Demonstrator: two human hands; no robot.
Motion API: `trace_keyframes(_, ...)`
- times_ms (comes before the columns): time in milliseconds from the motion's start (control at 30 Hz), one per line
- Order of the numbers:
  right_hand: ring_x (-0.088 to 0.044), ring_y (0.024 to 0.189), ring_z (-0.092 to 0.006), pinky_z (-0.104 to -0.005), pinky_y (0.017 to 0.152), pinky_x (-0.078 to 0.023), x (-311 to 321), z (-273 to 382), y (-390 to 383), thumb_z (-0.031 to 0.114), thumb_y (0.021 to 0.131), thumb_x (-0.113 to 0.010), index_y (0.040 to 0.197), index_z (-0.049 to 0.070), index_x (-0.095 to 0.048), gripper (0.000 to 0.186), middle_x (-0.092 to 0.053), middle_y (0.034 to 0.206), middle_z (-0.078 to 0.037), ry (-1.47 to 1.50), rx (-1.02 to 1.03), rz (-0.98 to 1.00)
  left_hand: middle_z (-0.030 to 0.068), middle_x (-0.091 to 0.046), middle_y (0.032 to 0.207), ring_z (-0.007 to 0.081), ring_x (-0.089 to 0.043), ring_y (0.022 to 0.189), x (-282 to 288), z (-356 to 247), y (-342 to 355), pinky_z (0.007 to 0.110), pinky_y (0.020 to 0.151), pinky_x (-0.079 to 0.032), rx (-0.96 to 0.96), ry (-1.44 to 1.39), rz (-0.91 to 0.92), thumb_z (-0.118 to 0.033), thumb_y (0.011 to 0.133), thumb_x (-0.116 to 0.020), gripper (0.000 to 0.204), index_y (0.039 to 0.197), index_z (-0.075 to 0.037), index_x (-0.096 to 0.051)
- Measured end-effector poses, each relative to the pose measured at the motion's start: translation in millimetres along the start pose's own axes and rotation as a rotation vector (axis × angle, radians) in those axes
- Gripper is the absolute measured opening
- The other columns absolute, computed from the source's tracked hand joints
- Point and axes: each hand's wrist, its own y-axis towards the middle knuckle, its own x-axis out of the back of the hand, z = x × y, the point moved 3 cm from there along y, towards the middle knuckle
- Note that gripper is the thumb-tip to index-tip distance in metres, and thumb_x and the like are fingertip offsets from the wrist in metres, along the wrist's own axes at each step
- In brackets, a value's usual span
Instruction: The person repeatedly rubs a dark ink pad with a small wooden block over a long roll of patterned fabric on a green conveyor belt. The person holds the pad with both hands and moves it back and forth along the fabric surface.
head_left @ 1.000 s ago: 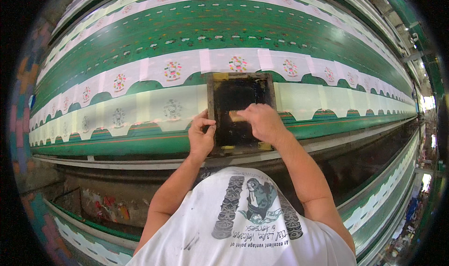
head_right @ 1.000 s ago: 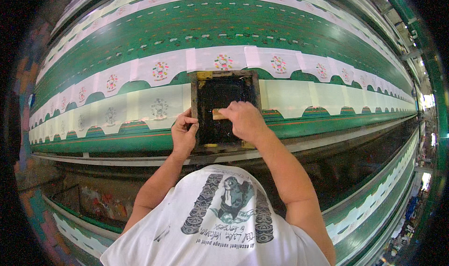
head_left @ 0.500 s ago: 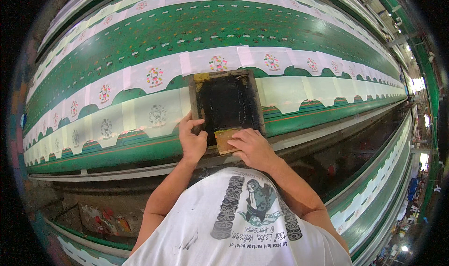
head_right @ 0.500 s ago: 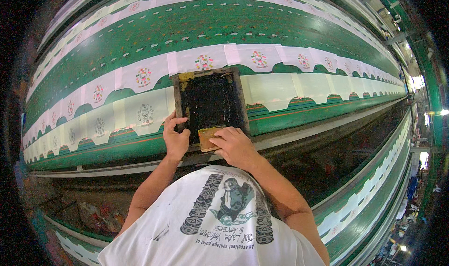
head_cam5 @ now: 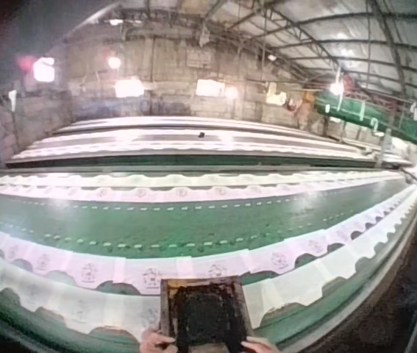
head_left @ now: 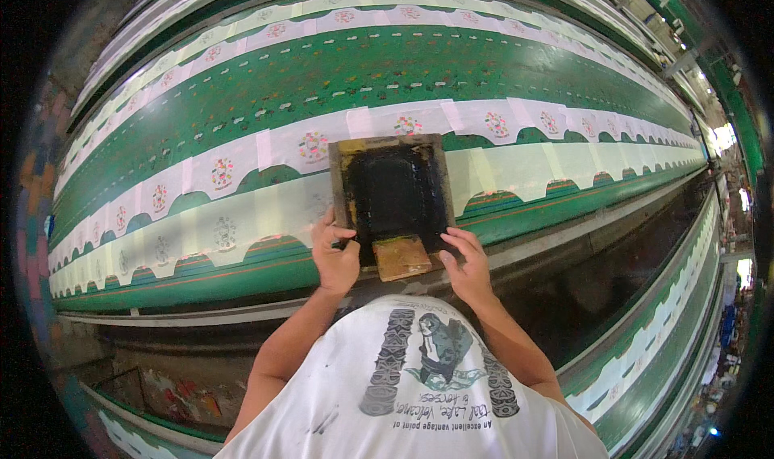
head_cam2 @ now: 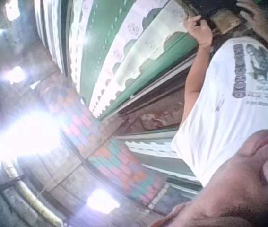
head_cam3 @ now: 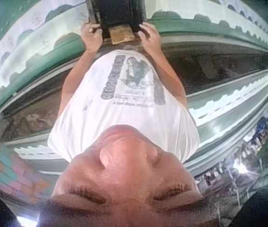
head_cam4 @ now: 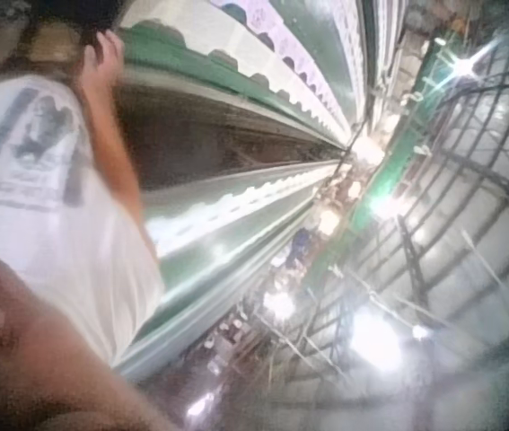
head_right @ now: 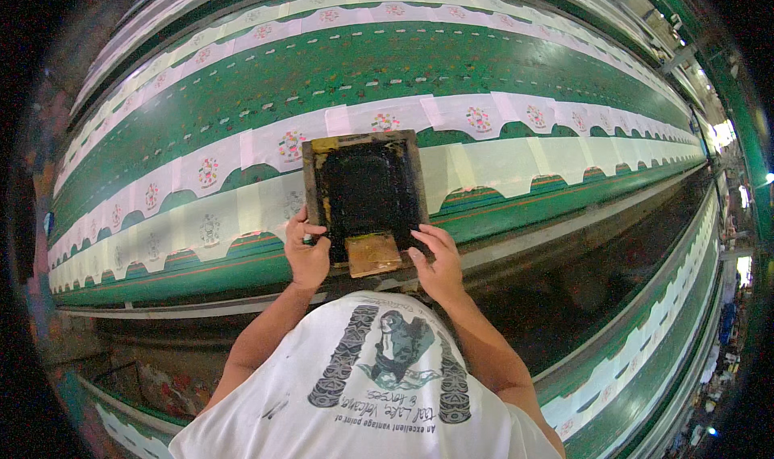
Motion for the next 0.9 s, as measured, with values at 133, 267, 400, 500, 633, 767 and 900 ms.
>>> trace_keyframes(133, -0.066, 0.136, -0.0373, -0.0477, 0.120, -0.049, 50, -44, 10, 0.010, 0.098, -0.082, 0.133, 0.004, -0.078, 0.036, -0.073, 0.143, -0.016, 0.004, -0.007, 0.001, 0.0302, -0.065, 0.153, 0.0434, -0.061, 0.144, -68, -10, -17, 0.047, 0.123, -0.044, 0.014, -0.042, -0.036, 0.013, 0.075, -0.074, 0.028, 0.094, -0.007, -0.074)
trace_keyframes(267, -0.066, 0.135, -0.0386, -0.0499, 0.119, -0.050, 81, -69, 15, 0.007, 0.098, -0.080, 0.132, 0.004, -0.078, 0.034, -0.072, 0.143, -0.017, -0.002, 0.014, 0.016, 0.0284, -0.063, 0.158, 0.0414, -0.061, 0.144, -102, -14, -27, 0.048, 0.121, -0.045, 0.032, 0.004, -0.016, 0.012, 0.077, -0.073, 0.025, 0.094, -0.006, -0.073)
trace_keyframes(400, -0.065, 0.135, -0.0413, -0.0535, 0.116, -0.051, 93, -55, 23, 0.010, 0.095, -0.083, 0.130, 0.005, -0.078, 0.036, -0.070, 0.142, -0.017, -0.140, 0.302, 0.115, 0.0240, -0.063, 0.160, 0.0385, -0.062, 0.142, -115, -15, -30, 0.044, 0.117, -0.048, 0.041, 0.000, -0.021, 0.012, 0.080, -0.073, 0.023, 0.095, -0.005, -0.072)
trace_keyframes(500, -0.064, 0.136, -0.0421, -0.0547, 0.115, -0.051, 85, -40, 30, 0.015, 0.093, -0.086, 0.131, 0.007, -0.077, 0.040, -0.069, 0.142, -0.018, -0.146, 0.464, 0.252, 0.0223, -0.065, 0.157, 0.0355, -0.063, 0.141, -118, -16, -31, 0.043, 0.116, -0.050, 0.070, 0.016, -0.031, 0.013, 0.079, -0.074, 0.024, 0.094, -0.005, -0.072)
trace_keyframes(633, -0.066, 0.130, -0.0403, -0.0533, 0.111, -0.053, 66, -12, 42, 0.017, 0.092, -0.081, 0.130, 0.005, -0.077, 0.039, -0.070, 0.137, -0.016, -0.258, 0.625, 0.406, 0.0233, -0.066, 0.156, 0.0352, -0.065, 0.141, -115, -11, -30, 0.042, 0.118, -0.048, 0.087, 0.037, -0.027, 0.014, 0.077, -0.074, 0.023, 0.093, -0.003, -0.071)
trace_keyframes(767, -0.069, 0.122, -0.0385, -0.0506, 0.105, -0.055, 57, -10, 56, 0.007, 0.090, -0.074, 0.125, 0.004, -0.077, 0.035, -0.072, 0.128, -0.014, -0.362, 0.645, 0.541, 0.0241, -0.066, 0.157, 0.0356, -0.065, 0.142, -119, -4, -31, 0.043, 0.120, -0.047, 0.099, 0.040, -0.025, 0.013, 0.076, -0.075, 0.023, 0.092, -0.003, -0.071)
trace_keyframes(900, -0.071, 0.117, -0.0389, -0.0487, 0.100, -0.058, 65, -6, 103, 0.002, 0.090, -0.070, 0.122, 0.002, -0.077, 0.033, -0.076, 0.117, -0.016, -0.337, 0.546, 0.712, 0.0244, -0.066, 0.156, 0.0370, -0.063, 0.145, -119, -5, -30, 0.044, 0.121, -0.045, 0.189, 0.050, -0.018, 0.012, 0.078, -0.075, 0.023, 0.095, -0.003, -0.073)
